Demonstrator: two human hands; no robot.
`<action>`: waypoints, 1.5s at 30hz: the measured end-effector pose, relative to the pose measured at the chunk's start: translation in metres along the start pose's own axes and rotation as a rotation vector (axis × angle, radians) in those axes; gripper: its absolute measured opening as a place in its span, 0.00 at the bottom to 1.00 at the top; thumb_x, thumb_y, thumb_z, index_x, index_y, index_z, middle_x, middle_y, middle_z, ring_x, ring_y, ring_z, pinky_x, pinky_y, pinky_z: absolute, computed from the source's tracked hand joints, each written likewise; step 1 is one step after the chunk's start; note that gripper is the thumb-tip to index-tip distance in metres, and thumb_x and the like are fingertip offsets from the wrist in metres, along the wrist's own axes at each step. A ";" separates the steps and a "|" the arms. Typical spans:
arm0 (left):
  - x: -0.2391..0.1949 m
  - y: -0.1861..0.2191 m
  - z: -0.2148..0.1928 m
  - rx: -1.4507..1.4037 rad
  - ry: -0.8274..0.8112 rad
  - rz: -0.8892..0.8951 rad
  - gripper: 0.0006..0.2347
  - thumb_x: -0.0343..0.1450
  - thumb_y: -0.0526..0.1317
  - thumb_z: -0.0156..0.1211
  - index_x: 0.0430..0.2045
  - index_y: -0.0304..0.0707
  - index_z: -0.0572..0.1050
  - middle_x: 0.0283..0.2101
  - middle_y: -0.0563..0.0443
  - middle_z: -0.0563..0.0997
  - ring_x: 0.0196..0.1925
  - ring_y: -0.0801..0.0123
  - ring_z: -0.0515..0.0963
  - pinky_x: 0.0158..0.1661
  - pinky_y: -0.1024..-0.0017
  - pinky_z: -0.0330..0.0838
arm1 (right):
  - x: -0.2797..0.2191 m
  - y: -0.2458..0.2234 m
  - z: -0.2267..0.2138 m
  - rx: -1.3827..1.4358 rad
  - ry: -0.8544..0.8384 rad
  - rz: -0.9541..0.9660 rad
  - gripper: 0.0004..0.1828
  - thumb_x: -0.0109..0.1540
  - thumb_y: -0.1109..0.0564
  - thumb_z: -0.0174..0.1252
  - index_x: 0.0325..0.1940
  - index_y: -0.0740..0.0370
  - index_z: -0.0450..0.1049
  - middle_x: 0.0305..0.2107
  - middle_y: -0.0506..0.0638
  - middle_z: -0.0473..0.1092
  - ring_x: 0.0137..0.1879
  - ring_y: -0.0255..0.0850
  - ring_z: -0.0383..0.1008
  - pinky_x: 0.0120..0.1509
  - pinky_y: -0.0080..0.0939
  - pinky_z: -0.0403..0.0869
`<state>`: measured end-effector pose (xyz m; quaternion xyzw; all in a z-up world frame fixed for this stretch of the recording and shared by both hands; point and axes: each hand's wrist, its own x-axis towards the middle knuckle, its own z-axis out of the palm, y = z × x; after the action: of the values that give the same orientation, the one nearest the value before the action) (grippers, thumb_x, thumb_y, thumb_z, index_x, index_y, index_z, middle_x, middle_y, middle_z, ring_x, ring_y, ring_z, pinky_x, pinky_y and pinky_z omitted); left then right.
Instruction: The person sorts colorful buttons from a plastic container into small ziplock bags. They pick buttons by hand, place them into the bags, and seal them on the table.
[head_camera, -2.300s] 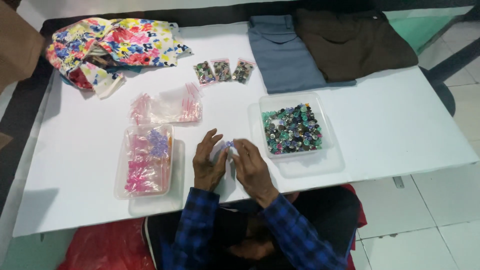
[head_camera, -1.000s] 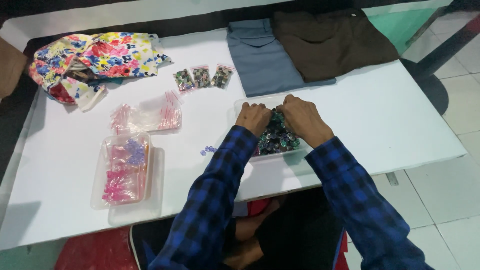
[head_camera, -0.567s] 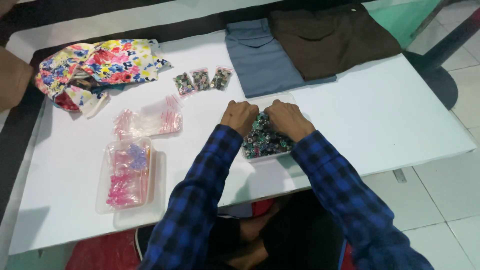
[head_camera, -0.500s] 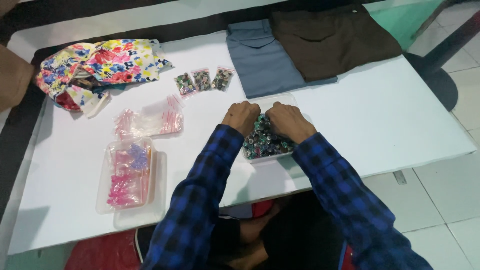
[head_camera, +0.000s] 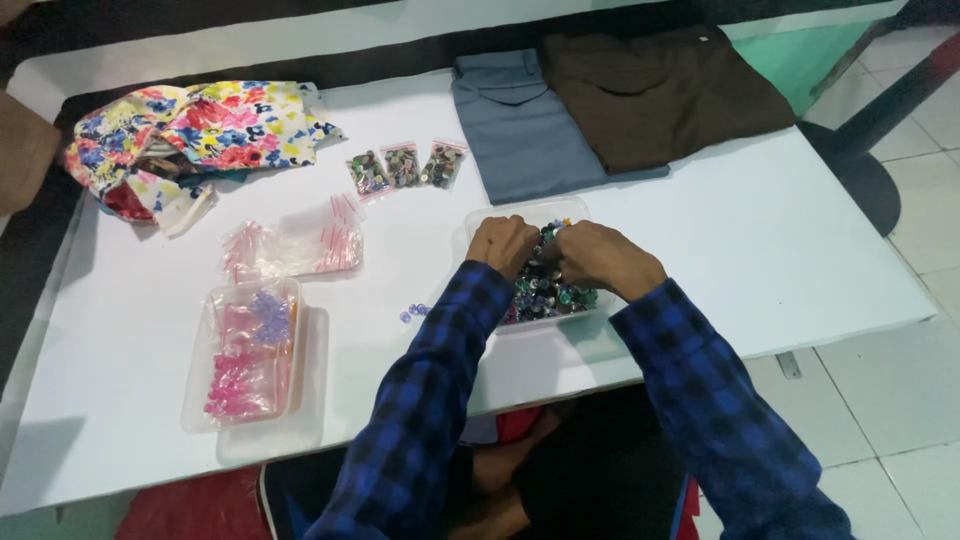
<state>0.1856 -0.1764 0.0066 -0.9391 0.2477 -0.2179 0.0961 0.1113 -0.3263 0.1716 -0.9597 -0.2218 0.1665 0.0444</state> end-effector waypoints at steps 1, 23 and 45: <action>0.000 -0.002 0.003 -0.001 0.001 0.000 0.05 0.64 0.37 0.61 0.17 0.53 0.78 0.22 0.56 0.79 0.28 0.64 0.84 0.29 0.68 0.77 | 0.002 0.003 0.000 -0.001 0.000 0.001 0.13 0.58 0.59 0.55 0.39 0.70 0.81 0.34 0.69 0.78 0.45 0.65 0.81 0.45 0.60 0.79; -0.017 -0.034 -0.062 -0.286 -0.147 -0.033 0.05 0.62 0.36 0.62 0.27 0.41 0.81 0.27 0.46 0.83 0.32 0.52 0.85 0.32 0.61 0.80 | 0.102 0.044 0.099 -0.343 0.489 -0.219 0.05 0.62 0.60 0.52 0.34 0.63 0.72 0.21 0.52 0.70 0.29 0.54 0.79 0.30 0.54 0.75; -0.024 -0.046 -0.054 -0.567 -0.119 -0.144 0.11 0.69 0.33 0.51 0.40 0.44 0.80 0.35 0.45 0.82 0.37 0.45 0.84 0.38 0.55 0.82 | 0.044 0.002 0.027 0.078 0.226 -0.040 0.12 0.58 0.59 0.59 0.45 0.65 0.78 0.35 0.65 0.78 0.48 0.64 0.79 0.52 0.61 0.78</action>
<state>0.1617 -0.1287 0.0589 -0.9548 0.2253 -0.0908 -0.1714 0.1404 -0.3080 0.1325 -0.9653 -0.2280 0.0650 0.1099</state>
